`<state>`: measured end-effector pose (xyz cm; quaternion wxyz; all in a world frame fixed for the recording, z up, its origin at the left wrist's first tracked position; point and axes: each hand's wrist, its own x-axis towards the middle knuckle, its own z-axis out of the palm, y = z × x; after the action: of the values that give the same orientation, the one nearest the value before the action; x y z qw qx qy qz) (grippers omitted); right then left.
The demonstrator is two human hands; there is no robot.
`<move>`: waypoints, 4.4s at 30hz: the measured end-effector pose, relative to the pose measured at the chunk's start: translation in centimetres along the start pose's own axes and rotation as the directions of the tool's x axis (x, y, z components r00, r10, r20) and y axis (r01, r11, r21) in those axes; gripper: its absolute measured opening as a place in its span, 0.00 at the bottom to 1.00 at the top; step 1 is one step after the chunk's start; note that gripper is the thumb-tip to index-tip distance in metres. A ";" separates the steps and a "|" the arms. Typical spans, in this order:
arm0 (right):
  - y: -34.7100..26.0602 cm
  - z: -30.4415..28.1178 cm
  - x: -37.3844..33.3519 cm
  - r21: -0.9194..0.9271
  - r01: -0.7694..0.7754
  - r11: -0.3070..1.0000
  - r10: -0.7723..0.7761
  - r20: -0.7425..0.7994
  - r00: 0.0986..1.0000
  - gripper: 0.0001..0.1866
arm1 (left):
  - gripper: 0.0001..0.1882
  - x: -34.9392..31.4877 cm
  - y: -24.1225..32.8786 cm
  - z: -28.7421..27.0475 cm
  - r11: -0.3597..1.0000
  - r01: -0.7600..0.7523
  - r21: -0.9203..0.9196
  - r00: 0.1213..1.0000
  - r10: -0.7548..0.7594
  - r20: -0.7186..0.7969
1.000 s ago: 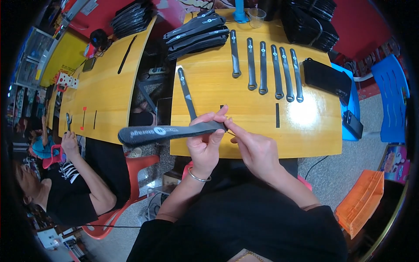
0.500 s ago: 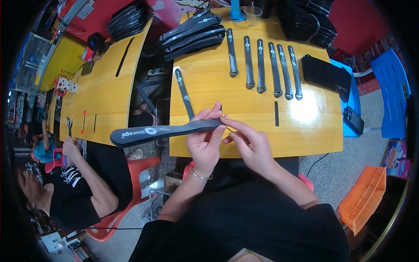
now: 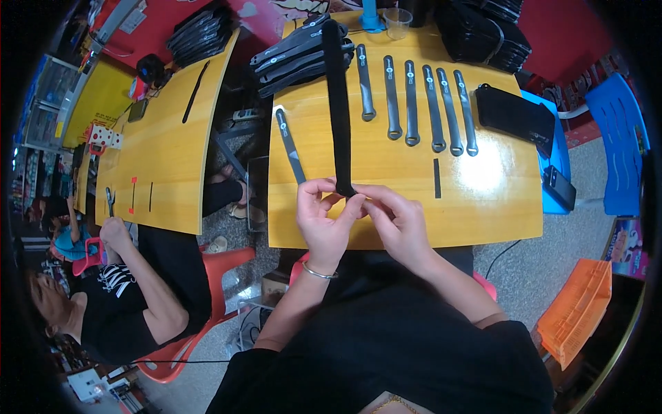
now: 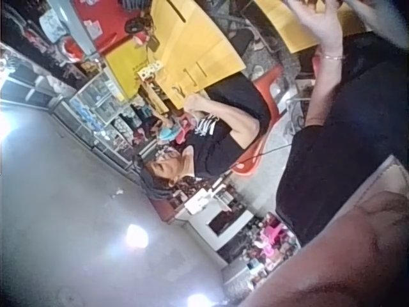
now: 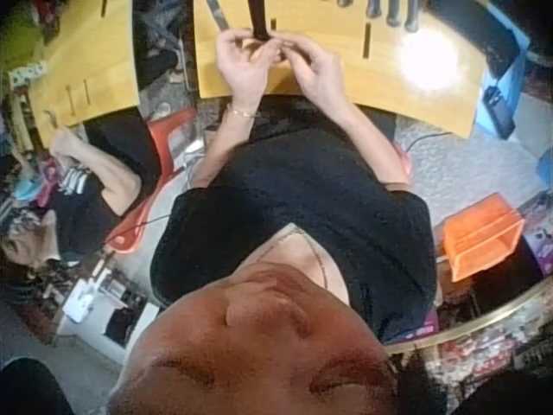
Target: Assembling plastic clips onto hook-and-loop straps.
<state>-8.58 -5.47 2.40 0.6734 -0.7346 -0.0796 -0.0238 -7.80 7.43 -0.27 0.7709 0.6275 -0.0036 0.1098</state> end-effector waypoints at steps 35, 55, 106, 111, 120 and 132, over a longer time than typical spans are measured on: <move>-1.0 -4.3 1.2 -0.210 -0.048 0.977 0.084 0.165 0.983 0.11 | 0.07 0.3 -0.8 -1.3 0.982 0.178 -0.070 0.955 -0.155 0.252; 1.2 -1.0 0.5 0.140 0.043 0.989 -0.021 -0.160 0.987 0.04 | 0.06 1.0 1.2 0.0 0.991 0.134 -0.018 0.903 -0.114 0.413; -2.8 -7.0 5.3 0.052 0.166 0.985 -0.155 -0.172 0.973 0.07 | 0.12 -0.8 2.9 -4.1 0.790 0.599 0.128 0.513 -0.502 0.696; -8.6 -15.1 11.0 0.185 0.515 0.837 -0.310 -0.615 0.725 0.12 | 0.16 -2.0 1.6 -12.1 0.726 0.671 0.152 0.570 -0.636 0.520; -4.7 -3.5 13.6 -0.288 0.356 0.889 -0.376 -0.014 0.926 0.10 | 0.21 0.4 3.2 -12.2 0.772 0.449 -0.451 0.885 -0.314 0.344; 4.8 1.2 13.0 -0.600 0.654 0.460 -0.475 0.456 0.753 0.12 | 0.18 0.9 2.4 -10.1 0.729 0.325 -0.602 0.944 -0.284 0.166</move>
<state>4.86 -3.52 -0.57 0.2608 -0.8667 -0.3784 -0.1939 -8.68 17.76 0.01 0.9410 0.3331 0.0391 -0.0450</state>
